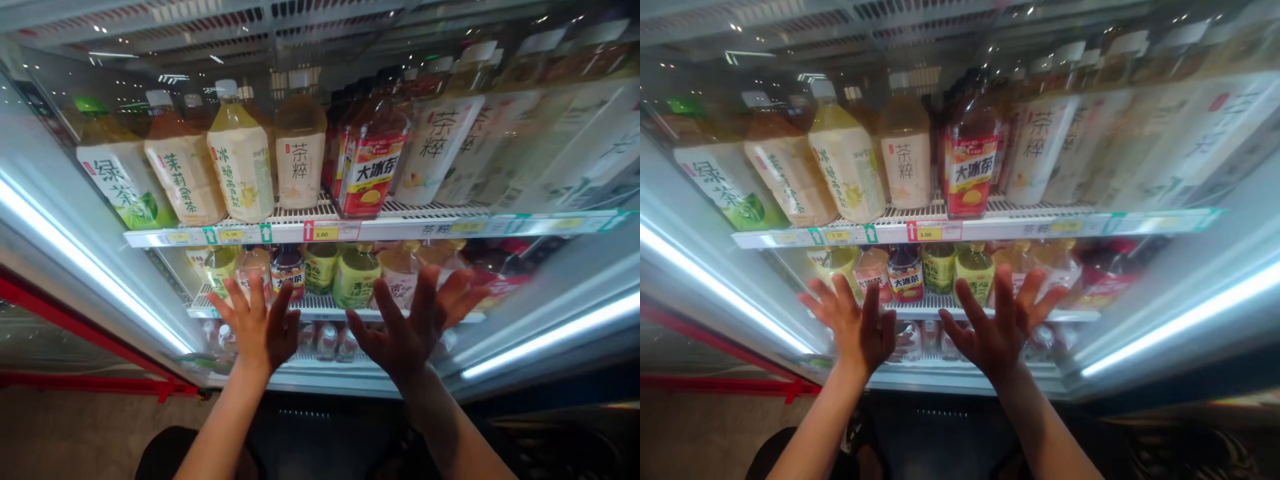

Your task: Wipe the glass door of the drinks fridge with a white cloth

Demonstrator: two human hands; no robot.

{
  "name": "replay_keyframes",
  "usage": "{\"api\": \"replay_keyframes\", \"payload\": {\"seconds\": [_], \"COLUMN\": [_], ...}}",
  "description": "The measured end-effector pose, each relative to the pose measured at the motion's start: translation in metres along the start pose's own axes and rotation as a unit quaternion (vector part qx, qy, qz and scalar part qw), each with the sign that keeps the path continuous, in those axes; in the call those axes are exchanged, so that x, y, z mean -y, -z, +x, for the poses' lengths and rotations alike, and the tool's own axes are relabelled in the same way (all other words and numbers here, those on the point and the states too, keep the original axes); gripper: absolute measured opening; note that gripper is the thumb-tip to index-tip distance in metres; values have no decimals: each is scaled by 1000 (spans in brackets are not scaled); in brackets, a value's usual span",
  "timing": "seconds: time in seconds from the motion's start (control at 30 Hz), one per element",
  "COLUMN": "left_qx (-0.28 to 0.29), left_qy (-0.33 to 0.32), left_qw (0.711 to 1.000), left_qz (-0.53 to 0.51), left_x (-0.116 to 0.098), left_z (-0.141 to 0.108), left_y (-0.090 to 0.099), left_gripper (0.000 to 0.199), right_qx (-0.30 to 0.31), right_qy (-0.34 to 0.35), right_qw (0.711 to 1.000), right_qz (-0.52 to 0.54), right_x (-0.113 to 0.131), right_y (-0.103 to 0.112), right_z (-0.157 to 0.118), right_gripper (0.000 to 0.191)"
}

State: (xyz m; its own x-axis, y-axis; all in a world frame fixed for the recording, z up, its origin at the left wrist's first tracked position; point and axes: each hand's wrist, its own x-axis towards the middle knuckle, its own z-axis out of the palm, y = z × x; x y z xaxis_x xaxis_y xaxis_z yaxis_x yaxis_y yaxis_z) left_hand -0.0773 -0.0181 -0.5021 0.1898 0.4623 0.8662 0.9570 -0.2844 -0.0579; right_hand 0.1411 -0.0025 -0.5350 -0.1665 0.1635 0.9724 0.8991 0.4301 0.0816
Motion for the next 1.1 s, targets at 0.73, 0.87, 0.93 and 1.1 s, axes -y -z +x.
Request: {"api": "replay_keyframes", "payload": {"seconds": [0.73, 0.87, 0.93, 1.1], "left_qx": [-27, -99, -70, -82], "left_qy": [-440, -310, -397, -412], "left_qw": [898, 945, 915, 906], "left_qz": [-3, -8, -7, 48], "left_x": [-65, -58, -54, -32], "left_z": [196, 216, 217, 238], "left_y": [30, 46, 50, 63], "left_gripper": [64, 70, 63, 64], "right_qx": [-26, -40, -35, -13], "right_qy": [62, 67, 64, 103], "right_qw": [997, 996, 997, 995], "right_qz": [-40, -34, -30, -11], "right_x": [-160, -156, -155, -155], "right_y": [59, 58, 62, 80], "right_z": [81, 80, 81, 111], "right_gripper": [88, 89, 89, 87]}}
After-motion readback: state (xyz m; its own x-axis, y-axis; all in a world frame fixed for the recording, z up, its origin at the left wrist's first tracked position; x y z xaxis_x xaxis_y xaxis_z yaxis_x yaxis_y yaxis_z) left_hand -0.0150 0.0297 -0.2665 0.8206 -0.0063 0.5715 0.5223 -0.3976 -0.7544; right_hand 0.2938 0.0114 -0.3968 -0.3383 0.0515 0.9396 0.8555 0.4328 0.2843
